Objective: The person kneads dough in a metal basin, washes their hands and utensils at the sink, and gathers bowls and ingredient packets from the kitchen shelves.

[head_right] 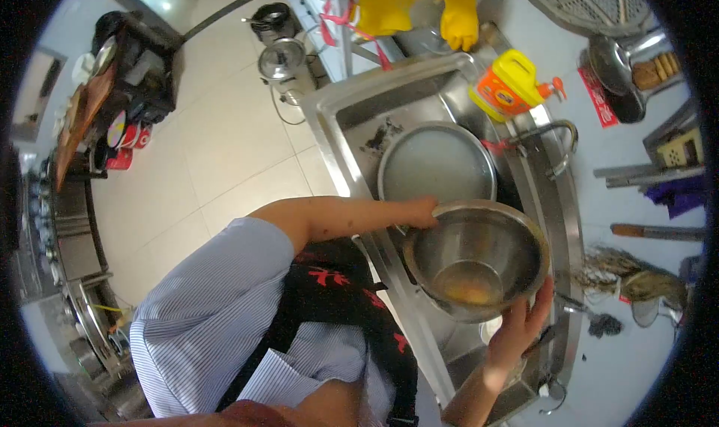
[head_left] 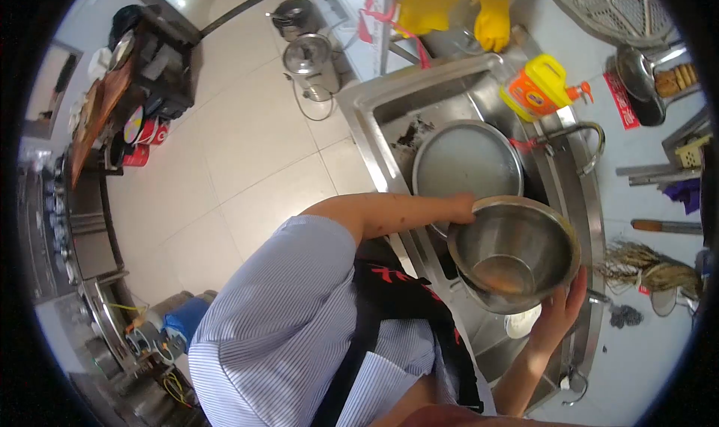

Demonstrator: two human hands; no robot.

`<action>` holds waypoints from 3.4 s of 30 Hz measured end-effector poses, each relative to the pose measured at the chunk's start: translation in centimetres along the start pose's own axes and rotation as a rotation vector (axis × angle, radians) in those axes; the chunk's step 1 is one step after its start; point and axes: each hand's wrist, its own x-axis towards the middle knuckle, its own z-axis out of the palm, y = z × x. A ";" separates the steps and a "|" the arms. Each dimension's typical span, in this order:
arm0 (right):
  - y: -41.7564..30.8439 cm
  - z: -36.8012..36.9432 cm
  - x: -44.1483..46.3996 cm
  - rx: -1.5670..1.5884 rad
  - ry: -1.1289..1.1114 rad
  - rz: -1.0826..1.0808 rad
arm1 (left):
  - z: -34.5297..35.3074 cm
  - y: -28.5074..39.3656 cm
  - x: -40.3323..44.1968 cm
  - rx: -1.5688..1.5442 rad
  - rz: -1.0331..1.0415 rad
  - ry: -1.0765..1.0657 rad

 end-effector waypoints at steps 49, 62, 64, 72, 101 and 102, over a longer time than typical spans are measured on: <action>37.5 89.3 31.4 0.740 0.310 1.085 | -49.8 -48.4 -33.5 -1.104 -0.561 1.340; 39.5 85.5 35.6 0.438 0.417 0.979 | -56.1 -51.7 -31.3 -0.881 -0.602 1.174; 37.5 86.2 34.0 0.180 0.258 0.997 | -57.8 -52.7 -32.1 -0.858 -0.562 1.166; 16.5 91.4 21.2 0.283 -0.500 0.651 | -67.3 -55.7 -38.4 -0.792 -0.247 1.147; 2.4 100.0 25.8 0.581 0.126 0.524 | -90.5 -62.0 -41.4 -0.889 -0.149 1.017; 2.4 100.2 22.7 0.669 0.103 0.561 | -91.4 -61.4 -41.0 -0.877 -0.133 0.986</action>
